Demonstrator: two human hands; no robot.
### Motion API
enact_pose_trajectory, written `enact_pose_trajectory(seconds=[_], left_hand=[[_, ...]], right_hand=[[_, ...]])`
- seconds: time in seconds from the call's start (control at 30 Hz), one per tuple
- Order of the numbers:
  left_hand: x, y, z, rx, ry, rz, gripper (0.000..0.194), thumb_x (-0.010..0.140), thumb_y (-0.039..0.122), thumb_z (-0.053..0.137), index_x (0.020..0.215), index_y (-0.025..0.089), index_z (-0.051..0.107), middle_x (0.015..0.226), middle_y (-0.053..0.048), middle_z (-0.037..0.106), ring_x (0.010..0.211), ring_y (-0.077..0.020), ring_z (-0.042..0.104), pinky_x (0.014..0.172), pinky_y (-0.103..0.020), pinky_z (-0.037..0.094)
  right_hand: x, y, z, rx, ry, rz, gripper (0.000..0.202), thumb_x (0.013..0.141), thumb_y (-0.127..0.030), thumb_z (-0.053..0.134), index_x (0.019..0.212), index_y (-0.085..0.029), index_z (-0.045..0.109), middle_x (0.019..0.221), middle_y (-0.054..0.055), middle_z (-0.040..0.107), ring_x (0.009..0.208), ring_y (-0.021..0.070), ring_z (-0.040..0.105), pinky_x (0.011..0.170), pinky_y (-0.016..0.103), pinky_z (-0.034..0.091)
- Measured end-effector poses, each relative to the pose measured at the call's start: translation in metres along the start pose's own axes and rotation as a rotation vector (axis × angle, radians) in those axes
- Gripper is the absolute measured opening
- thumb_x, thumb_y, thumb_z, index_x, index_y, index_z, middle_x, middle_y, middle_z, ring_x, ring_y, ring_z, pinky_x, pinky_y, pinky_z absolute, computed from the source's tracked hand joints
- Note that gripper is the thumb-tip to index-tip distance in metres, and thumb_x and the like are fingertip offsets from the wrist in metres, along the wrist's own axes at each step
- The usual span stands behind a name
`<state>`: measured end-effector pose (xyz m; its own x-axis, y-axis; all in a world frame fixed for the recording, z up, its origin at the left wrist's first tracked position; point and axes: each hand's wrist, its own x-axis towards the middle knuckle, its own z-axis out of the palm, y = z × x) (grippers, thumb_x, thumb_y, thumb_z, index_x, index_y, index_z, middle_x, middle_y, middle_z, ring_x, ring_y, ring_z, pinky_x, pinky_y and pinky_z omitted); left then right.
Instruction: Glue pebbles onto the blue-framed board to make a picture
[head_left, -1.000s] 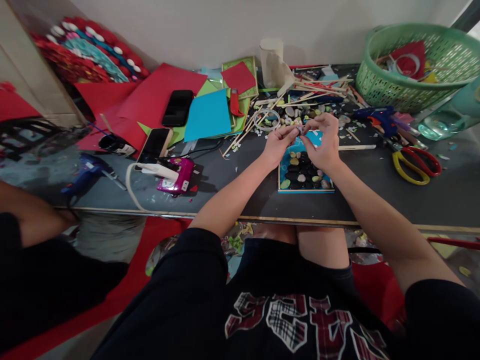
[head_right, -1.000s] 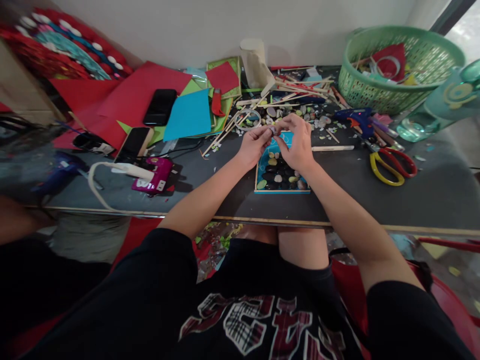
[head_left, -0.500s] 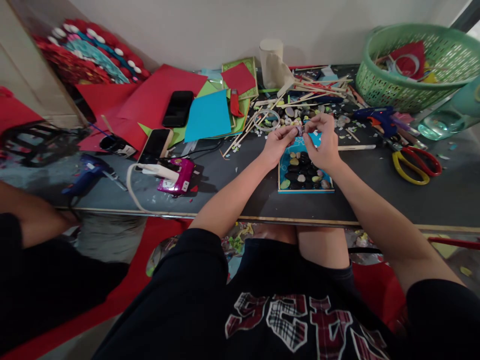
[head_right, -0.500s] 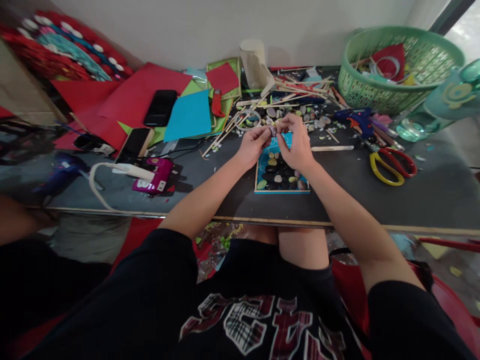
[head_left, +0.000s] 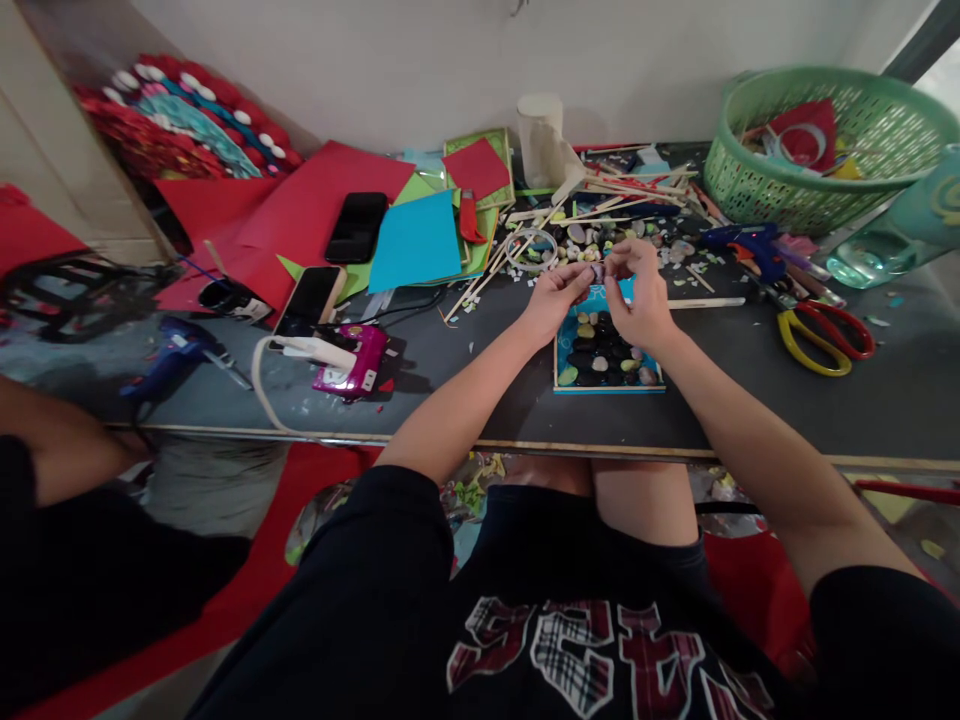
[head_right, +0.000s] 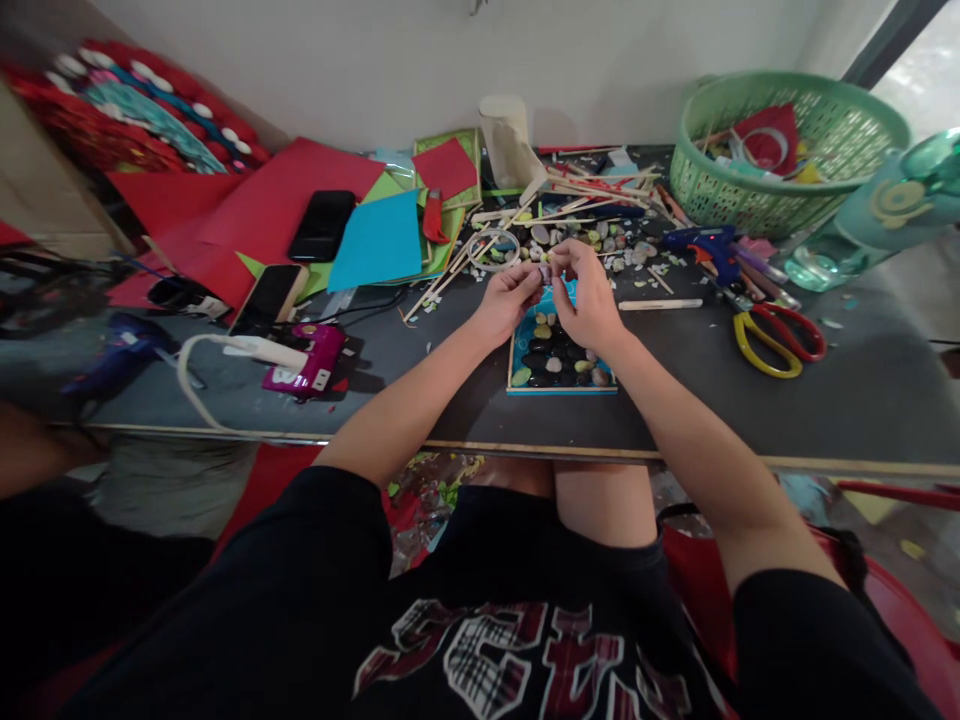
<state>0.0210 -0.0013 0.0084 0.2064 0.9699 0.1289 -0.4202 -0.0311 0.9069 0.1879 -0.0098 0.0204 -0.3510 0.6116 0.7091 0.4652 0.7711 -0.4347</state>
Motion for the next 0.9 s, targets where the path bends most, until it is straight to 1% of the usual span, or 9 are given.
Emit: enact_pose_trajectory(seconds=[0.13,0.23,0.33,0.4,0.5,0.57,0.63,0.77,0.9], left_hand=[[0.001,-0.001,-0.001,-0.001,0.03,-0.011,0.032,0.079,0.049,0.089,0.081,0.02,0.076,0.065,0.002,0.057,0.058,-0.0086,0.047,0.058,-0.024,0.039],[0.003,-0.001,-0.002,0.007,0.051,0.008,0.032,0.086,0.05,0.082,0.08,0.02,0.073,0.073,0.0,0.061,0.062,-0.0093,0.051,0.061,-0.024,0.042],[0.004,-0.002,-0.004,0.002,0.042,0.04,0.035,0.086,0.053,0.081,0.079,0.019,0.073,0.073,0.0,0.061,0.061,-0.0084,0.049,0.057,-0.023,0.041],[0.005,-0.004,-0.005,-0.015,0.017,0.072,0.038,0.082,0.055,0.084,0.078,0.019,0.073,0.068,0.001,0.058,0.057,-0.007,0.045,0.053,-0.021,0.037],[0.005,-0.005,-0.005,-0.024,-0.008,0.107,0.043,0.077,0.059,0.087,0.076,0.019,0.073,0.063,0.003,0.054,0.055,-0.0058,0.042,0.05,-0.019,0.033],[0.005,-0.005,-0.005,-0.011,-0.006,0.116,0.044,0.075,0.061,0.087,0.077,0.019,0.074,0.064,0.003,0.054,0.056,-0.0056,0.042,0.05,-0.018,0.034],[0.005,-0.005,-0.006,0.003,0.002,0.118,0.046,0.072,0.063,0.088,0.079,0.019,0.074,0.065,0.003,0.056,0.057,-0.0057,0.043,0.051,-0.018,0.035],[0.006,-0.006,-0.008,0.032,0.019,0.101,0.054,0.064,0.069,0.089,0.081,0.02,0.074,0.065,0.002,0.057,0.059,-0.0072,0.047,0.052,-0.02,0.038],[0.007,-0.007,-0.01,0.102,0.031,0.112,0.055,0.066,0.072,0.087,0.083,0.021,0.074,0.069,0.001,0.061,0.059,-0.0082,0.048,0.053,-0.022,0.04]], right_hand=[[0.002,0.005,-0.002,-0.026,-0.005,0.039,0.046,0.105,-0.059,0.037,0.137,-0.026,0.039,0.107,0.009,0.065,0.095,0.0268,0.066,0.091,0.052,0.058],[0.006,0.024,-0.016,-0.102,0.119,0.088,0.042,0.104,-0.055,0.043,0.134,-0.026,0.044,0.112,0.01,0.065,0.095,0.0273,0.066,0.089,0.054,0.058],[0.011,0.044,-0.039,-0.244,0.305,0.176,0.031,0.101,-0.042,0.051,0.127,-0.025,0.049,0.112,0.01,0.066,0.091,0.0277,0.066,0.093,0.058,0.055],[0.012,0.052,-0.055,-0.393,0.325,0.291,0.026,0.096,-0.027,0.053,0.122,-0.022,0.054,0.111,0.011,0.071,0.098,0.0292,0.064,0.103,0.059,0.047],[0.012,0.053,-0.07,-0.578,0.225,0.51,0.035,0.088,-0.008,0.046,0.113,-0.021,0.066,0.105,0.007,0.077,0.11,0.0303,0.061,0.106,0.055,0.043],[0.011,0.049,-0.073,-0.628,0.154,0.577,0.035,0.084,-0.005,0.047,0.104,-0.023,0.07,0.097,0.004,0.079,0.111,0.0303,0.061,0.105,0.054,0.042],[0.011,0.044,-0.073,-0.628,0.125,0.591,0.029,0.087,-0.01,0.053,0.104,-0.027,0.07,0.095,0.004,0.078,0.111,0.031,0.059,0.107,0.056,0.04],[0.012,0.036,-0.072,-0.629,0.084,0.621,0.03,0.094,-0.028,0.055,0.123,-0.028,0.063,0.098,0.009,0.074,0.119,0.0383,0.054,0.109,0.066,0.034],[0.012,0.033,-0.074,-0.62,0.042,0.612,0.031,0.095,-0.028,0.05,0.121,-0.025,0.067,0.112,0.013,0.071,0.126,0.042,0.052,0.11,0.067,0.033]])
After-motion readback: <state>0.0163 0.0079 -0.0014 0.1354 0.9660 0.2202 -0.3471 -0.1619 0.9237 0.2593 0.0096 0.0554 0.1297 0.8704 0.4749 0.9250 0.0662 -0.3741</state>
